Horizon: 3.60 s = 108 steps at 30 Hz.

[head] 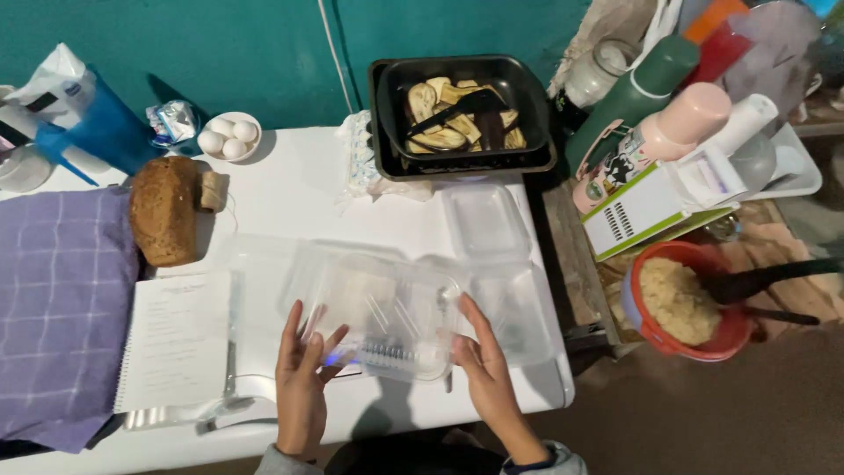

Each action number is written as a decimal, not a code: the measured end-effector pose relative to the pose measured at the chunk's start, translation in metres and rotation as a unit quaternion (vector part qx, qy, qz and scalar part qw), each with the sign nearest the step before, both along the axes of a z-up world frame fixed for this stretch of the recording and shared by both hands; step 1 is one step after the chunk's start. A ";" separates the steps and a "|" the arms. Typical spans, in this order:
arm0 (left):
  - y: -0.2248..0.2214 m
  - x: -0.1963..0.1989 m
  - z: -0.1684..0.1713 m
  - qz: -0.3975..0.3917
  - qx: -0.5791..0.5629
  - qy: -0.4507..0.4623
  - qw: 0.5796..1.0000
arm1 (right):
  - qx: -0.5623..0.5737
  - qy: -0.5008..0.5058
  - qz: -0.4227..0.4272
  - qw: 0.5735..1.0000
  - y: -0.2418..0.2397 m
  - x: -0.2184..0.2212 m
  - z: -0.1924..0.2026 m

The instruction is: Packaging mashed food into plastic containers and weighing them using a digital scale.

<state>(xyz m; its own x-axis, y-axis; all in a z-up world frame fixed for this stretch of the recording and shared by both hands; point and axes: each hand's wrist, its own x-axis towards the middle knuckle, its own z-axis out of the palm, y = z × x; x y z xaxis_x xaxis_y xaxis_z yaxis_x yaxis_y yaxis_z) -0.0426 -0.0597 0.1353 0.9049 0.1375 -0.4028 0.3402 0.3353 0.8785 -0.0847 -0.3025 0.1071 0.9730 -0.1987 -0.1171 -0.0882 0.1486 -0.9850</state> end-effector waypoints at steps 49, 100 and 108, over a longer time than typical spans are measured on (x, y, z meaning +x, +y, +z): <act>-0.230 -0.022 -0.044 0.062 0.008 -0.022 0.998 | -0.401 0.323 -0.179 0.838 -0.461 -0.079 -0.109; -0.341 -0.075 -0.043 0.010 -0.052 0.000 0.999 | -0.584 -0.204 -0.070 0.782 -0.292 -0.091 0.028; -0.334 -0.070 -0.035 0.002 -0.061 -0.002 0.998 | -0.571 -0.180 -0.084 0.797 -0.287 -0.094 0.037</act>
<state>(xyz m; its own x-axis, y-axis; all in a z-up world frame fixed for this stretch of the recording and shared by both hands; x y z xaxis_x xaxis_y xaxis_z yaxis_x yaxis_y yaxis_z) -0.1131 -0.3941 0.1000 0.9058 0.0908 -0.4139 0.3361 0.4411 0.8322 -0.1787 -0.5894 0.1442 0.8510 -0.1066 0.5143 0.1576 -0.8823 -0.4436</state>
